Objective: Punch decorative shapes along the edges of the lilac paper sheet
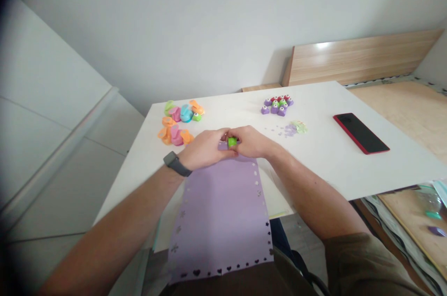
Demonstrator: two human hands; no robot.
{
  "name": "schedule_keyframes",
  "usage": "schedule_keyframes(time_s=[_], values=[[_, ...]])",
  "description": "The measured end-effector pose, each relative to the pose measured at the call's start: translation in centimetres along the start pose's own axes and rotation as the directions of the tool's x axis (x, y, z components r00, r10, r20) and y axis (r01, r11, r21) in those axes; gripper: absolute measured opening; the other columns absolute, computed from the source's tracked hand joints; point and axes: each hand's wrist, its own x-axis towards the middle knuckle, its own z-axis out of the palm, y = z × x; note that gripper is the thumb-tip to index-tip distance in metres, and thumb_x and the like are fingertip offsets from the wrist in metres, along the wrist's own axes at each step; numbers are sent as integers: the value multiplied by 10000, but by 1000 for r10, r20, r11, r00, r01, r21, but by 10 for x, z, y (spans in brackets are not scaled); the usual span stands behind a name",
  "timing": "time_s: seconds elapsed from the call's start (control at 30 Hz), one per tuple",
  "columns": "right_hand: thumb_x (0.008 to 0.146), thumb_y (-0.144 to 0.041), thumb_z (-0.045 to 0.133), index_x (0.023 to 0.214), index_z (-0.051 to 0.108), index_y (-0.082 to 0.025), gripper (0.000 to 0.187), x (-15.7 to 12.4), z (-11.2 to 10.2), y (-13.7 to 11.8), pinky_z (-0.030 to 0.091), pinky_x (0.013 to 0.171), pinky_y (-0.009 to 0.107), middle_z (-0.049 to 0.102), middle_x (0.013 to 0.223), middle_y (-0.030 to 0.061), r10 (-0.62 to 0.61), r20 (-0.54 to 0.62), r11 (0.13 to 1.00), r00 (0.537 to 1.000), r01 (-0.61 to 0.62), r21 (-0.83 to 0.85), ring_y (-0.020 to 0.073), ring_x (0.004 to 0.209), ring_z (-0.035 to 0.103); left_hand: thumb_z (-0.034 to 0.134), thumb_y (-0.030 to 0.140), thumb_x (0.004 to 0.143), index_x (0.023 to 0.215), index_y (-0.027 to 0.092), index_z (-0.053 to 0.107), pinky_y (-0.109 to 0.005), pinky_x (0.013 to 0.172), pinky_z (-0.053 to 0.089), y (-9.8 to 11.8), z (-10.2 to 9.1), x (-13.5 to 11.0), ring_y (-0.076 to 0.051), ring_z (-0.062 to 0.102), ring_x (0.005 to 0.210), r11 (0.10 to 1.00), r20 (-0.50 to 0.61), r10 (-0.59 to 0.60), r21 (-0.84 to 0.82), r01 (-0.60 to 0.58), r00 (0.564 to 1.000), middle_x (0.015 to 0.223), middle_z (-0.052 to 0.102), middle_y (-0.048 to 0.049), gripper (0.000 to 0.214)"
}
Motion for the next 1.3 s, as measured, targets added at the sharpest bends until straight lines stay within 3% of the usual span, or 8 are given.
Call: schedule_keyframes(time_s=[0.27, 0.73, 1.3], values=[[785, -131, 693, 941, 726, -173, 165, 0, 4, 1, 398, 716, 254, 717, 842, 1, -14, 5, 1000, 1000, 14, -16, 155, 779, 608, 787, 487, 828, 1166, 188, 705, -353, 868, 560, -7, 4, 2, -299, 748, 1012, 999, 24, 29, -43, -28, 999, 1078, 789, -109, 458], [799, -148, 692, 1043, 742, -182, 251, 2, 8, 3, 420, 753, 262, 758, 949, 28, -12, 19, 998, 1000, 13, -67, 176, 841, 649, 773, 421, 853, 1182, 190, 696, -361, 909, 563, -15, 9, 3, -299, 739, 1042, 995, 33, 83, -54, -82, 996, 1103, 783, -115, 409], [801, -180, 711, 1059, 739, -175, 259, 2, 10, 2, 405, 728, 257, 746, 934, 32, 4, 28, 996, 1000, -2, -88, 165, 808, 625, 770, 419, 872, 1200, 183, 686, -355, 925, 550, -24, 19, 5, -285, 733, 1047, 988, 27, 128, -87, -126, 991, 1126, 774, -108, 413]])
